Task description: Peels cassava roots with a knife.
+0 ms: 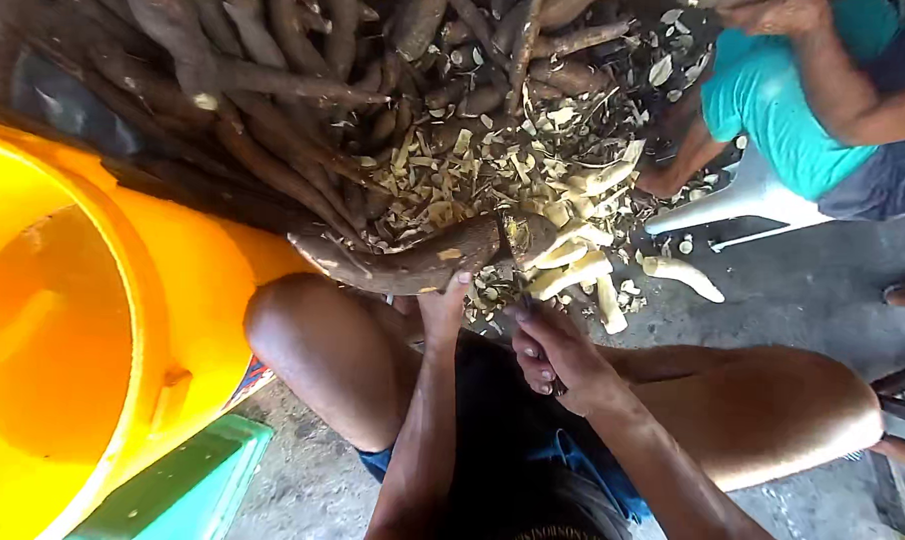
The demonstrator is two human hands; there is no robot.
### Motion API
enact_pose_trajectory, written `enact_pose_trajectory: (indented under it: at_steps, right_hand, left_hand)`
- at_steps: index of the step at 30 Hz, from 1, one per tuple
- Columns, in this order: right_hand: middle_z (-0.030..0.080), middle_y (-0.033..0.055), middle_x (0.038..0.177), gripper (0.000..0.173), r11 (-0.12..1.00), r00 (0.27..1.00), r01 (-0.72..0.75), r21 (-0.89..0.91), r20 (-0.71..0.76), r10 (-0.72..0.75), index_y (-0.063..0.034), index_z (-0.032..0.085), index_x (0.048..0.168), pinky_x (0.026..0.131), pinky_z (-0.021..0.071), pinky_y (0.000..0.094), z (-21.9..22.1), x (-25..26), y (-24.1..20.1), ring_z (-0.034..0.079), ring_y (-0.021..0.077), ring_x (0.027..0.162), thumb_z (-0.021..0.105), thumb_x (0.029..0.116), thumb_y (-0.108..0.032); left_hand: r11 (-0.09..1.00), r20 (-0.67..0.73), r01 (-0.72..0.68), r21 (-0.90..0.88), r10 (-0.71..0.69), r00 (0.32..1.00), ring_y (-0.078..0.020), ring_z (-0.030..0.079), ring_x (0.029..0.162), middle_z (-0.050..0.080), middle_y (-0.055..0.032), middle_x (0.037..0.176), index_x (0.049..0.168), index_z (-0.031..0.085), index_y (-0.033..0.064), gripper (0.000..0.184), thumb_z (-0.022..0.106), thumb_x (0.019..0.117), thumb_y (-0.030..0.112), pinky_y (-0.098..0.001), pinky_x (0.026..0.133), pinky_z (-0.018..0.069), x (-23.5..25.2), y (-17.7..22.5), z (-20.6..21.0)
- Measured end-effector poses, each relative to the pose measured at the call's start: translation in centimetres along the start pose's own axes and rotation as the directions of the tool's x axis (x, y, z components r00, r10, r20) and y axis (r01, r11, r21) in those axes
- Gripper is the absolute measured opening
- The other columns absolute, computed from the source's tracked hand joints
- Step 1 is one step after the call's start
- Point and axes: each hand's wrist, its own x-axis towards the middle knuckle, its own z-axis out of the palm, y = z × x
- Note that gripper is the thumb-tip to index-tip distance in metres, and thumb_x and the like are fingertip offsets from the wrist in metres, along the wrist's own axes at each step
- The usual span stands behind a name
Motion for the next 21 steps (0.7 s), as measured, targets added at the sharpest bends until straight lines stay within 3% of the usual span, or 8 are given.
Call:
enact_pose_trajectory:
  at_steps: [4,5,7,9,11,14,19,21]
  right_hand:
    - [0.049,-0.0046,0.069,0.030,0.926,1.000,-0.001,0.378,0.022,-0.008,-0.0062,0.055,0.120,0.038,0.0411,0.0131,0.1,0.0,-1.1,0.043,0.0002,0.043,0.034,0.1123,-0.026]
    - [0.049,-0.0045,0.069,0.029,0.933,1.000,0.010,0.360,0.015,-0.016,-0.0059,0.055,0.120,0.038,0.0407,0.0131,0.0,0.5,-0.5,0.043,0.0004,0.043,0.035,0.1122,-0.026]
    - [0.047,-0.0046,0.067,0.024,0.994,0.994,0.100,0.044,-0.054,-0.098,-0.0059,0.055,0.123,0.038,0.0385,0.0159,-0.7,1.8,2.6,0.040,0.0020,0.043,0.042,0.1098,-0.022]
    - [0.053,0.0011,0.070,0.030,0.896,0.957,0.205,-0.395,-0.113,-0.269,-0.0046,0.058,0.125,0.041,0.0449,0.0260,-2.1,3.0,6.1,0.046,0.0100,0.045,0.055,0.1049,-0.026]
    - [0.057,0.0016,0.071,0.030,0.785,0.881,0.301,-0.541,-0.158,-0.446,-0.0027,0.062,0.120,0.043,0.0508,0.0283,-2.6,2.9,8.9,0.052,0.0106,0.047,0.055,0.1054,-0.028]
    - [0.056,-0.0023,0.069,0.039,0.690,0.730,0.484,-0.537,-0.187,-0.657,0.0046,0.059,0.126,0.047,0.0525,0.0259,-2.9,2.9,9.6,0.053,0.0072,0.050,0.042,0.1101,-0.027]
    - [0.048,-0.0022,0.065,0.039,0.848,0.835,0.417,-0.329,-0.230,-0.500,0.0010,0.054,0.131,0.038,0.0457,0.0260,-2.8,3.7,6.6,0.044,0.0089,0.043,0.034,0.1118,-0.027]
    - [0.050,-0.0038,0.066,0.036,0.779,0.759,0.520,-0.349,-0.229,-0.610,0.0004,0.058,0.126,0.039,0.0452,0.0249,-3.2,2.2,4.5,0.045,0.0067,0.044,0.037,0.1111,-0.025]
  left_hand:
    - [0.983,0.125,-0.053,0.176,0.031,0.992,-0.0027,0.066,0.105,0.069,0.0037,0.117,0.137,0.053,0.0062,0.081,0.091,0.0687,0.025,-0.0260,0.092,0.0570,-0.4,0.6,1.1]
    - [0.990,0.100,-0.046,0.136,0.032,0.994,-0.0060,0.067,0.105,0.070,0.0017,0.117,0.138,0.052,0.0069,0.082,0.091,0.0696,0.031,-0.0293,0.092,0.0577,0.0,-0.1,0.9]
    - [0.999,-0.018,0.035,-0.008,-0.035,0.999,-0.0137,0.068,0.102,0.068,-0.0031,0.113,0.134,0.049,0.0068,0.082,0.090,0.0700,0.039,-0.0393,0.090,0.0596,0.5,-1.8,0.4]
    - [0.981,-0.103,0.102,-0.166,-0.120,0.987,-0.0225,0.067,0.104,0.066,-0.0094,0.117,0.135,0.048,0.0086,0.071,0.080,0.0818,0.043,-0.0481,0.089,0.0593,1.1,-2.8,0.3]
    - [0.956,-0.132,0.164,-0.244,-0.201,0.971,-0.0280,0.064,0.112,0.062,-0.0122,0.127,0.140,0.048,0.0133,0.065,0.065,0.0912,0.054,-0.0553,0.089,0.0565,1.4,-3.4,-0.4]
    - [0.901,-0.104,0.188,-0.391,-0.246,0.964,-0.0315,0.062,0.116,0.061,-0.0114,0.129,0.136,0.050,0.0186,0.058,0.055,0.0943,0.059,-0.0636,0.090,0.0531,2.0,-2.9,-0.4]
    - [0.833,-0.046,0.218,-0.508,-0.279,0.959,-0.0334,0.060,0.119,0.061,-0.0113,0.132,0.137,0.050,0.0216,0.063,0.040,0.0961,0.068,-0.0660,0.091,0.0514,2.4,-2.3,0.8]
    - [0.804,-0.049,0.235,-0.546,-0.311,0.949,-0.0344,0.061,0.120,0.061,-0.0115,0.133,0.141,0.049,0.0227,0.076,0.033,0.0931,0.079,-0.0677,0.091,0.0515,2.9,-2.6,1.3]
